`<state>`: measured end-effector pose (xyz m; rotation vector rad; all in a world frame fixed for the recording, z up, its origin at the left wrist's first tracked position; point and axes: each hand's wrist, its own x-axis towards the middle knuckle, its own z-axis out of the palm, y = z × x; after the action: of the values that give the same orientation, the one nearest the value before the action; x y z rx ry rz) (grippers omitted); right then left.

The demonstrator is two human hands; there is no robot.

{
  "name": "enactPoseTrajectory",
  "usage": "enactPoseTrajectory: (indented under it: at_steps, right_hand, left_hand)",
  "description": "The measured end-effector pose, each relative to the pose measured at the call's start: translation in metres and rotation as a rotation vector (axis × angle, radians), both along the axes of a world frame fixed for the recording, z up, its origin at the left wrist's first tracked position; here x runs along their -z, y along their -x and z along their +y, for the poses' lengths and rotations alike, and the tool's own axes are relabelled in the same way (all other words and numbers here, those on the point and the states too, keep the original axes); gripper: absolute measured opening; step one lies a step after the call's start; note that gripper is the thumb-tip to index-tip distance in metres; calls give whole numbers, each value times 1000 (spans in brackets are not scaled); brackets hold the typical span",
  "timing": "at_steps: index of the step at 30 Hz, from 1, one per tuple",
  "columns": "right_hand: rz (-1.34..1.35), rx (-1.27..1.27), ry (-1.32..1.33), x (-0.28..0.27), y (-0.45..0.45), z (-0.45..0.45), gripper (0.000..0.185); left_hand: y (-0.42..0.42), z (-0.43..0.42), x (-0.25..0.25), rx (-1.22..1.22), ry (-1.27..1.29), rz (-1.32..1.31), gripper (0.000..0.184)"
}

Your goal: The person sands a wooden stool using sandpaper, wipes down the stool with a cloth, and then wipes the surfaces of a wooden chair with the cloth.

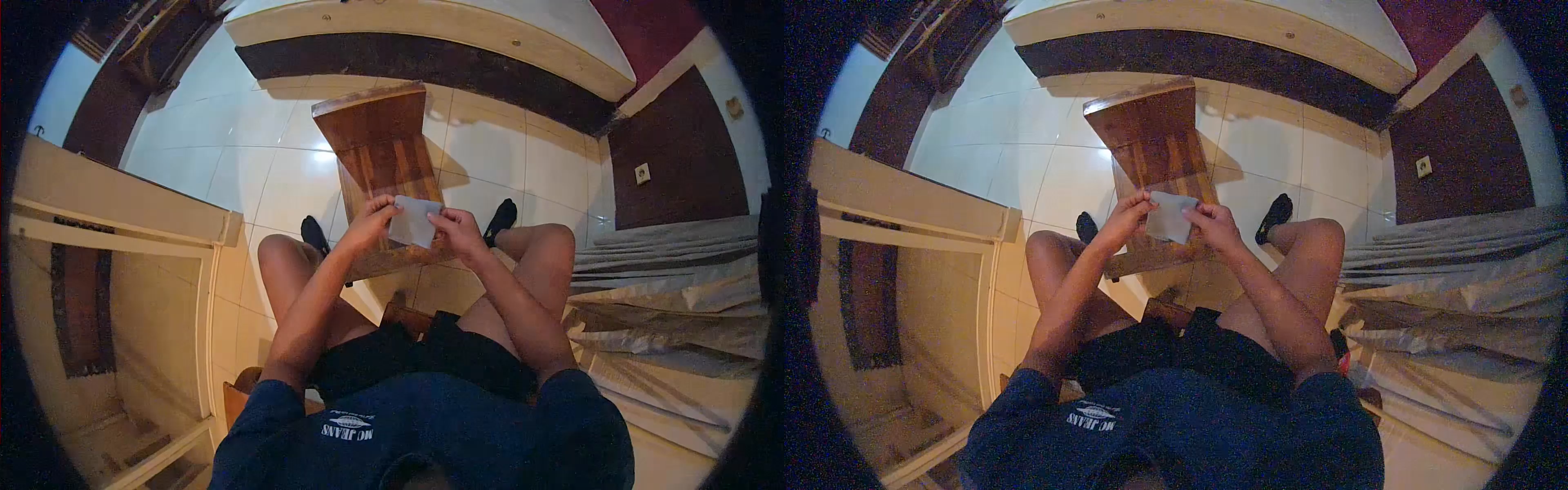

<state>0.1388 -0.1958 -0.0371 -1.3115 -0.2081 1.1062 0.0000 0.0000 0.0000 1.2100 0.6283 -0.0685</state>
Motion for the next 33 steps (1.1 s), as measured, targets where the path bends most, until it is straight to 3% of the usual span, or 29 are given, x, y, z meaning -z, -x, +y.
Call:
enactPoseTrajectory:
  at_steps: [3, 8, 12, 15, 20, 23, 27, 33]
  right_hand:
    - [-493, -74, 60, 2, -1, 2, 26]
    - [-556, -64, 74, 7, -1, 3, 17]
    - [-339, 31, 7, -10, 8, 12, 18]
    - [-259, 153, -157, -16, 12, 17, 30]
    - [-234, 160, -155, -4, 6, 18, 32]
    - [-457, 28, -130, 5, -2, 4, 28]
    - [-557, 106, -188, -23, 5, 3, 29]
    - [-701, -137, -62, -31, 9, 4, 30]
  left_hand:
    - [1, -3, -6, 23, -236, -48, 26]
    - [1, -1, 3, 34, -248, -130, 28]
    - [2, -5, -14, -20, -181, -210, 29]
    - [-2, -2, -12, -64, -78, -292, 35]
    - [0, 3, -13, -35, -176, -298, 35]
    - [3, 6, -6, 24, -373, -400, 35]
    - [9, 4, -9, 152, -484, -351, 27]
    - [10, -9, -3, 190, -454, -376, 30]
